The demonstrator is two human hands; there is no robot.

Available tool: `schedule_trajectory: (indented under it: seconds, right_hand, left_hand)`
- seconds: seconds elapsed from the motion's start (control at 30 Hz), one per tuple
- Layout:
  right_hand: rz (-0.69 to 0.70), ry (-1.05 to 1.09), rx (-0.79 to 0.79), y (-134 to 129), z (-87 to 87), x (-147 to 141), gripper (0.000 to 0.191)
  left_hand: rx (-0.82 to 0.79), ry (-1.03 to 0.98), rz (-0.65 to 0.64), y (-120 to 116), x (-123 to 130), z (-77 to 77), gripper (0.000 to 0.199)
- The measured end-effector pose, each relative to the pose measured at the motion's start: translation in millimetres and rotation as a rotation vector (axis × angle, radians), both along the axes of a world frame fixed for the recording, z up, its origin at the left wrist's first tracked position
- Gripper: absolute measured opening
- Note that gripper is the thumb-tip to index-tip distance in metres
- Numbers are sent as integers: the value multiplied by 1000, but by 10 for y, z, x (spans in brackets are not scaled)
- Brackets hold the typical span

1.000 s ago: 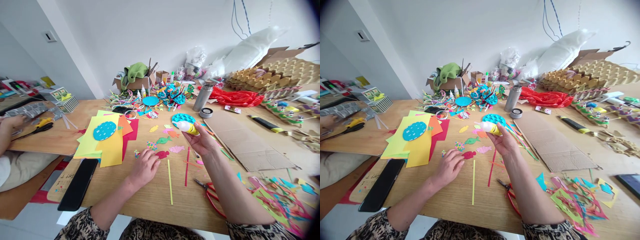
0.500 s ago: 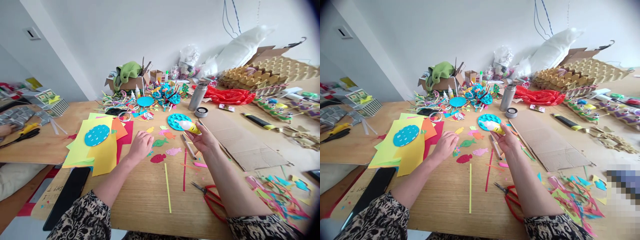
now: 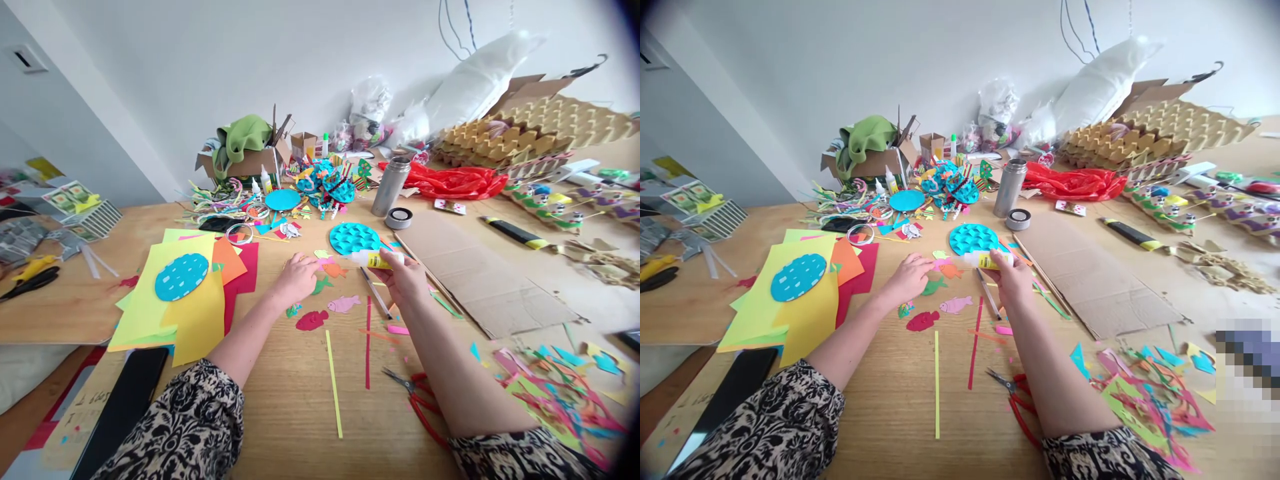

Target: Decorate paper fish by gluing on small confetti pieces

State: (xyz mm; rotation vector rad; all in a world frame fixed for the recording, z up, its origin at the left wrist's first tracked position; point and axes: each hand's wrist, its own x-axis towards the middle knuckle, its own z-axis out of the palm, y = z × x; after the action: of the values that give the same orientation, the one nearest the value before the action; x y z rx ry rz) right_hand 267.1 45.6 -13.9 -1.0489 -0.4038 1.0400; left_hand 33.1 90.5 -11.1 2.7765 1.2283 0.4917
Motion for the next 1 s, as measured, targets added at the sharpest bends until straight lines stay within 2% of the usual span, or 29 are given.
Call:
schedule_trajectory:
  seconds: [0.2, 0.53, 1.0]
  right_hand:
    - [-49, -115, -22, 5, -90, -37, 41]
    - [-112, -245, -71, 4, -117, -128, 49]
    - [-85, -381, -99, 18, -199, -102, 51]
  left_hand:
    - [-58, 70, -48, 0, 116, -41, 46]
    - [-68, 128, -88, -21, 140, -49, 47]
    - [-96, 158, -86, -8, 166, -39, 48]
